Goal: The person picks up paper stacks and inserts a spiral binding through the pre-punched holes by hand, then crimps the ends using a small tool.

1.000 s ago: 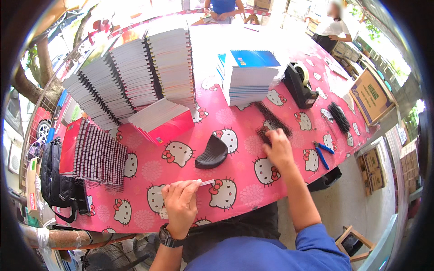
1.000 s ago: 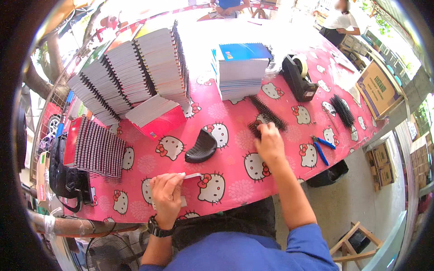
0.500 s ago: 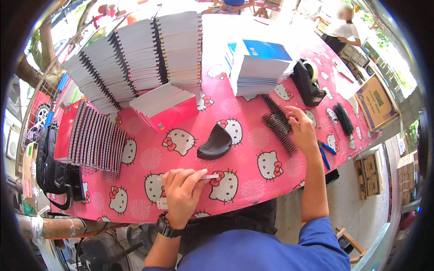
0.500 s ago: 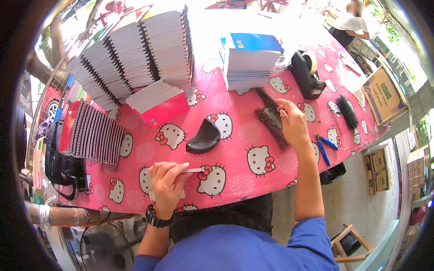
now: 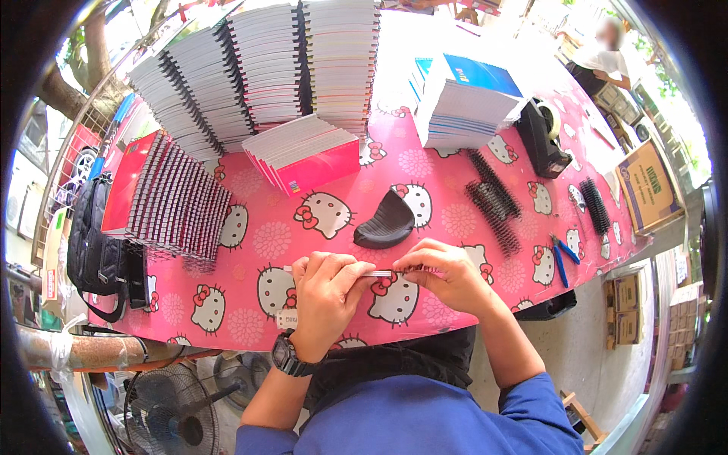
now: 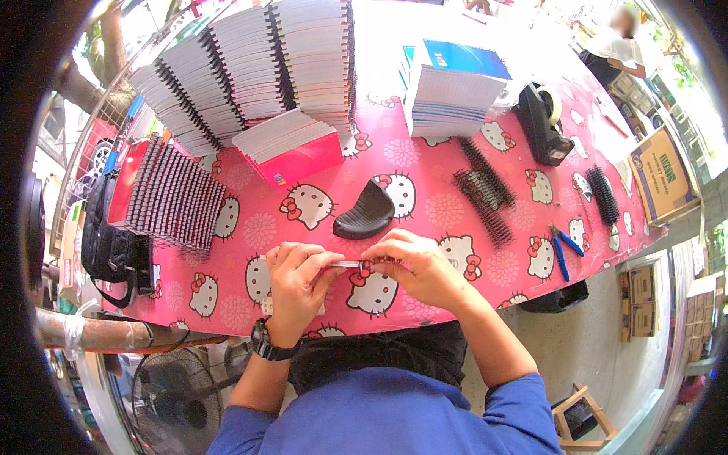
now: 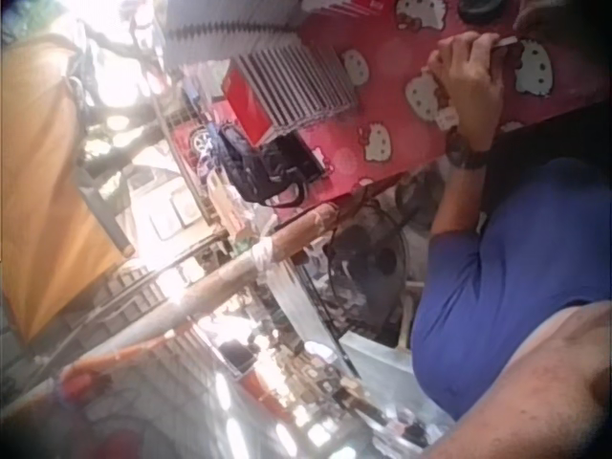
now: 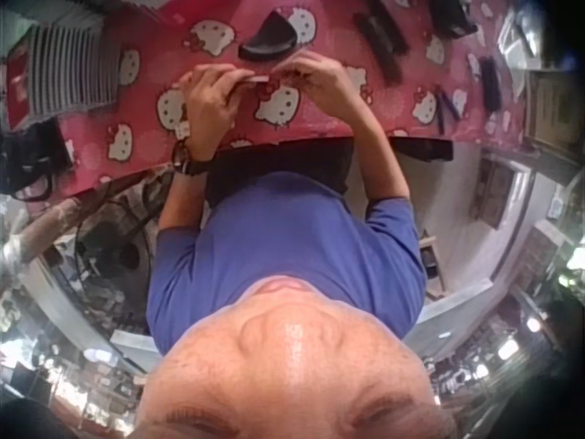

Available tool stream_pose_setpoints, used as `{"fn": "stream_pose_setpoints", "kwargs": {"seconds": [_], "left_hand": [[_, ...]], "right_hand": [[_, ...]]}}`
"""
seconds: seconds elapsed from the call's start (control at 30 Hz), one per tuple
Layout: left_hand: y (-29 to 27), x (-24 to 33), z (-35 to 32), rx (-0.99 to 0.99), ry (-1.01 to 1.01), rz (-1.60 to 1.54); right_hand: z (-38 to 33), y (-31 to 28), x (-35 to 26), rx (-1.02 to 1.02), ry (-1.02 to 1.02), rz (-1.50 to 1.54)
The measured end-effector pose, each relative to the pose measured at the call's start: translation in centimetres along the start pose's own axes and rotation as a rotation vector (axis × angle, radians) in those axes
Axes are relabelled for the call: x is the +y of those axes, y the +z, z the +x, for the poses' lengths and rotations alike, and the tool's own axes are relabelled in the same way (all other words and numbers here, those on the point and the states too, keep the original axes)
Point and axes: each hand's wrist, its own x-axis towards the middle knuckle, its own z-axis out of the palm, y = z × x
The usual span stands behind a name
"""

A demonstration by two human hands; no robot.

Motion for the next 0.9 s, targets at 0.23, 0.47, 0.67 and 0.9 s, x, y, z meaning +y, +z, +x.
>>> {"fn": "stream_pose_setpoints", "kwargs": {"seconds": [0.23,0.47,0.67,0.9], "left_hand": [[-0.1,0.1,-0.1,-0.003,0.007,0.001],[-0.2,0.1,-0.3,0.0,0.006,0.006],[-0.2,0.8,0.2,-0.057,0.009,0.044],[-0.2,1.1,0.0,-0.109,0.092,-0.054]], "right_hand": [[0.4,-0.2,0.4,-0.117,0.028,0.018],[0.8,-0.8,0.2,-0.264,0.101,0.109],[1.3,-1.0,-1.5,-0.228,0.057,-0.115],[1.3,-0.8,0.0,-0.322,0.16,0.096]]}}
